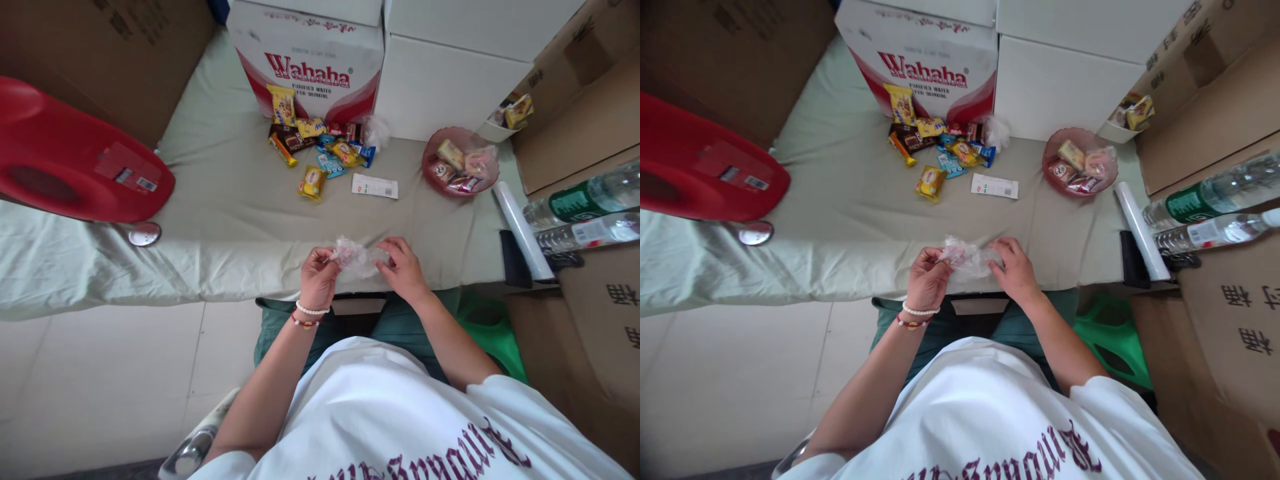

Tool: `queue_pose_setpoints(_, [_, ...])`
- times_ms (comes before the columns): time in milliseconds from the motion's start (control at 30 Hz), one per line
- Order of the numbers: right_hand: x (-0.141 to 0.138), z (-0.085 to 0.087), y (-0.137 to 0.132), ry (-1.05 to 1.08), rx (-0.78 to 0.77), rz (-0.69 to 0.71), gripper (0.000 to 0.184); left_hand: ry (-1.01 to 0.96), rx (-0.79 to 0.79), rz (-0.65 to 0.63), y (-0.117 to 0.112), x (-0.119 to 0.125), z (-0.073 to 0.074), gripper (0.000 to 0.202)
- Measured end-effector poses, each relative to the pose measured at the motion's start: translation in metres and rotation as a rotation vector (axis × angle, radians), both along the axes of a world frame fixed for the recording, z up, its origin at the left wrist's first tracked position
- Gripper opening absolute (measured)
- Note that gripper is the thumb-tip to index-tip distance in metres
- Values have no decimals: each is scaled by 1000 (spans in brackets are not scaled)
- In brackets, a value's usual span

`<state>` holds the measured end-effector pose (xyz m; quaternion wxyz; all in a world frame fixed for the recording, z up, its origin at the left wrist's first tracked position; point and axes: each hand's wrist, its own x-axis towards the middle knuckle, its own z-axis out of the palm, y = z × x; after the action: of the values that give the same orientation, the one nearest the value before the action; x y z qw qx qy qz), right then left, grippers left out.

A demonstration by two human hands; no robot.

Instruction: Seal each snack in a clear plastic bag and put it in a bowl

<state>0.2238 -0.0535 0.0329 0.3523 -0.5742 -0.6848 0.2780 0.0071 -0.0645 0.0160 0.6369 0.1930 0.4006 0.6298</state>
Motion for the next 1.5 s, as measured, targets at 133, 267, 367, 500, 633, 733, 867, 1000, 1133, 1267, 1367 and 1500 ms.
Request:
queue_pose_setpoints(133, [11, -3, -2, 137, 79, -195, 13, 0, -42, 92, 12, -13, -4, 45])
queue_pose_setpoints(267, [39, 14, -27, 181, -36, 117, 12, -48, -115, 128, 25, -23, -12, 47])
queue_pose_setpoints(367, [60, 31, -44, 168, -345, 440, 14, -97, -117, 124, 33, -23, -15, 46])
queue_pose_setpoints(500, [72, 47, -36, 292, -297, 56, 24, -93, -73, 71, 37, -17, -8, 43])
queue_pose_setpoints(633, [49, 44, 1, 228, -177, 126, 41, -53, -18, -82, 39, -6, 6, 41])
queue_pose_setpoints(733, [21, 27, 25, 271, -271, 243, 38, -17, -3, -164, 42, 1, 11, 43])
queue_pose_setpoints(867, [-5, 6, 29, 227, -236, 11, 22, 205, -83, 46, 36, 5, 11, 51])
queue_pose_setpoints(1000, [-25, 9, 15, 194, -116, -86, 20, 207, -220, -152, 16, 25, 14, 60])
queue_pose_setpoints(1133, [-37, 19, 11, 501, -313, -7, 33, -35, -184, -451, 11, 52, 15, 59])
queue_pose_setpoints(1267, [-25, 27, 16, 868, -467, -181, 39, -159, -242, -366, 23, 58, 8, 57])
queue_pose_setpoints(1367, [-8, 29, 19, 934, -494, -228, 41, -93, -259, -317, 33, 50, 4, 56])
queue_pose_setpoints(1500, [0, 22, 21, 908, -430, -298, 45, 25, -240, -253, 48, 34, 4, 43])
